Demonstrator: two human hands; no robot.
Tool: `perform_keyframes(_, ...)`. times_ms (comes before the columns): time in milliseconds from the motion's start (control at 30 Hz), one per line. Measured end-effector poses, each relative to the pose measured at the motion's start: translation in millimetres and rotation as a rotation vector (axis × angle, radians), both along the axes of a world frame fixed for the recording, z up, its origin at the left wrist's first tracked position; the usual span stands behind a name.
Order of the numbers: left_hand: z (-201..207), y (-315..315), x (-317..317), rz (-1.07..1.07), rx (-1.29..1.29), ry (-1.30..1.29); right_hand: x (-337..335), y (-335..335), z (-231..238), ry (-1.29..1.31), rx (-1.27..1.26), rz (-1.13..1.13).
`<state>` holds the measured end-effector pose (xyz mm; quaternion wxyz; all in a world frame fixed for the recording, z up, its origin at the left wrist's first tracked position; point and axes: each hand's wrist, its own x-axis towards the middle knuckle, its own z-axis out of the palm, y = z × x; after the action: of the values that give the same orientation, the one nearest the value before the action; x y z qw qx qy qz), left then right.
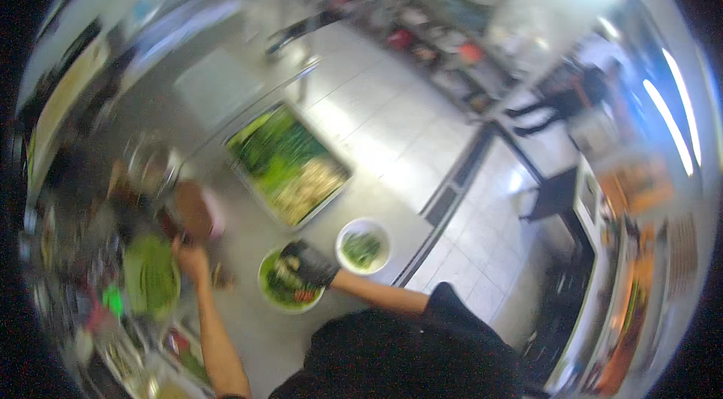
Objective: The person retrieves a container of sliced vegetables from a refrigerator and places it on a stainless steel counter. They then assemble a salad in a white bowl by layering a large green leaf, shredded greens, bean sprouts, and a dark sauce. The person handles the ingredients by hand and uses a spoon to add the sauce.
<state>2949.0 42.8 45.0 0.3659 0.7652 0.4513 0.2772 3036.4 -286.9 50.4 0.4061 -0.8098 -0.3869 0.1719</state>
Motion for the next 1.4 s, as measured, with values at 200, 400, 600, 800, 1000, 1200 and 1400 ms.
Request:
perform_keyframes(200, -12.2, 44.2, 40.6, 0.561, -0.971, -0.383, 14.6, -20.4, 47.2, -0.131, 0.078, -0.089)
perform_keyframes(400, -75.1, 63.2, 29.6, 0.539, -1.010, -0.513, 5.4, -67.1, 42.1, -0.095, 0.038, -0.197)
perform_keyframes(600, -90.9, 41.4, -53.9, 0.335, -1.050, -0.720, -3.6, -54.0, 45.7, -0.013, 0.048, -0.209)
perform_keyframes(800, 0.1, -68.4, -89.5, -0.009, -0.210, 0.175, -3.7, -35.0, 64.3, 0.031, 0.064, -0.085)
perform_keyframes(1000, 20.3, -167.3, -142.5, 0.344, -0.697, -0.525, -45.7, 27.8, 113.1, -0.034, 0.182, 0.245)
perform_keyframes(1200, 36.8, -238.6, -171.6, 0.167, -0.721, -0.379, -87.0, 58.0, 49.7, -0.325, 0.001, 0.599)
perform_keyframes(1400, 29.1, -279.7, -202.3, 0.134, -0.717, -0.256, -127.2, 27.0, 10.5, -0.433, -0.064, 0.716)
